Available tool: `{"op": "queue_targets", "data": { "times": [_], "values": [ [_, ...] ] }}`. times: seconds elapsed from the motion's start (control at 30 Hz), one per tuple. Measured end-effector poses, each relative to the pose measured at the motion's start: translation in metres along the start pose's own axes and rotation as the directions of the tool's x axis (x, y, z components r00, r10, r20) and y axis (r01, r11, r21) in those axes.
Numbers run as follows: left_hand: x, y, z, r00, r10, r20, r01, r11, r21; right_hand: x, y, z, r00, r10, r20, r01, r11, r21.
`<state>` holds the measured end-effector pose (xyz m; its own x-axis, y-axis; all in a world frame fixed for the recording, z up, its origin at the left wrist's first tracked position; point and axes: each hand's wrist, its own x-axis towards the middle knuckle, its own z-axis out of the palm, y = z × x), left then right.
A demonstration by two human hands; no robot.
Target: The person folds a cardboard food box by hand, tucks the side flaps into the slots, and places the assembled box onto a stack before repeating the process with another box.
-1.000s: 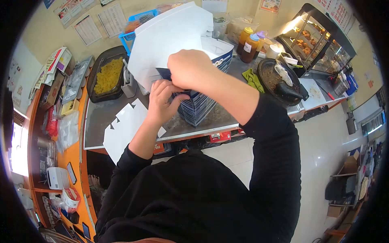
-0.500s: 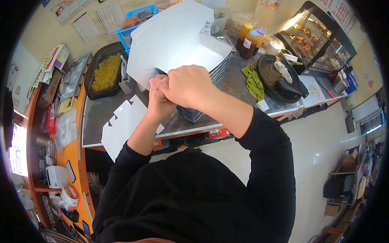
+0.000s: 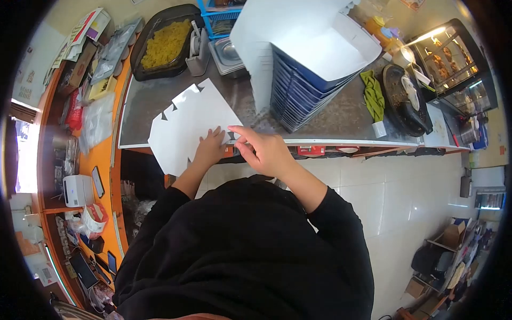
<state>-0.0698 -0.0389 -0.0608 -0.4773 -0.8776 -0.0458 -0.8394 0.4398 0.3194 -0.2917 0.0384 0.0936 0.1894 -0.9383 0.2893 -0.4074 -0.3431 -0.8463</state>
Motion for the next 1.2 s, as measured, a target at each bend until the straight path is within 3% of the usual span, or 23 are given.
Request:
{"op": "queue_targets", "data": {
  "times": [0.07, 0.1, 0.2, 0.33, 0.43, 0.53, 0.63, 0.73, 0.83, 0.9, 0.93, 0.97, 1.07, 1.1, 1.2],
  "values": [
    [0.013, -0.026, 0.005, 0.995, 0.06, 0.075, -0.045, 0.981, -0.19, 0.006, 0.023, 0.018, 0.961, 0.244, 0.129, -0.255, 0.964, 0.081],
    [0.016, -0.023, -0.017, 0.985, 0.077, 0.154, -0.038, 0.97, -0.241, 0.007, 0.053, 0.032, 0.864, 0.425, 0.269, -0.482, 0.852, 0.203],
    [0.018, -0.036, -0.043, 0.945, 0.188, 0.268, -0.128, 0.966, -0.225, 0.005, 0.109, 0.073, 0.587, 0.635, 0.503, -0.766, 0.636, 0.091],
    [0.02, -0.051, -0.045, 0.945, 0.077, 0.318, 0.119, 0.823, -0.555, 0.006, 0.11, 0.125, 0.543, 0.691, 0.478, -0.837, 0.489, 0.244],
    [0.026, -0.07, -0.042, 0.945, 0.125, 0.303, 0.094, 0.783, -0.615, 0.008, 0.103, 0.149, 0.561, 0.728, 0.394, -0.823, 0.44, 0.358],
    [0.022, -0.074, -0.035, 0.962, 0.042, 0.269, 0.168, 0.686, -0.708, 0.012, 0.111, 0.161, 0.521, 0.748, 0.412, -0.832, 0.337, 0.441],
    [0.021, -0.077, -0.037, 0.987, 0.001, 0.161, 0.099, 0.784, -0.613, 0.013, 0.114, 0.171, 0.427, 0.808, 0.406, -0.874, 0.252, 0.416],
    [0.023, -0.089, -0.038, 0.985, -0.142, -0.103, -0.033, 0.428, -0.903, 0.011, 0.11, 0.176, 0.413, 0.841, 0.35, -0.856, 0.228, 0.463],
    [0.01, -0.083, -0.092, 0.946, -0.298, -0.128, -0.069, 0.201, -0.977, 0.012, 0.098, 0.161, 0.471, 0.833, 0.291, -0.875, 0.399, 0.274],
    [-0.001, -0.086, -0.116, 0.957, -0.284, -0.058, -0.021, 0.133, -0.991, 0.012, 0.097, 0.16, 0.74, 0.659, -0.132, -0.655, 0.751, 0.083],
    [-0.01, -0.089, -0.12, 0.961, -0.278, -0.018, 0.009, 0.097, -0.995, 0.027, 0.06, 0.147, 0.721, 0.622, -0.306, -0.623, 0.775, 0.107],
    [-0.017, -0.09, -0.12, 0.966, -0.26, -0.005, 0.025, 0.11, -0.994, 0.042, 0.045, 0.156, 0.686, 0.183, -0.704, -0.113, 0.983, 0.145],
    [-0.035, -0.084, -0.113, 0.986, -0.163, -0.016, 0.027, 0.258, -0.966, 0.059, 0.011, 0.137, 0.794, -0.109, -0.598, 0.126, 0.992, -0.012],
    [-0.039, -0.081, -0.108, 0.99, -0.136, -0.024, 0.017, 0.287, -0.958, 0.059, 0.011, 0.139, 0.822, -0.119, -0.557, 0.125, 0.992, -0.027],
    [-0.058, -0.066, -0.127, 0.977, -0.118, 0.175, 0.2, 0.245, -0.949, 0.06, 0.005, 0.145, 0.872, -0.18, -0.455, 0.122, 0.981, -0.154]
  ]
}}
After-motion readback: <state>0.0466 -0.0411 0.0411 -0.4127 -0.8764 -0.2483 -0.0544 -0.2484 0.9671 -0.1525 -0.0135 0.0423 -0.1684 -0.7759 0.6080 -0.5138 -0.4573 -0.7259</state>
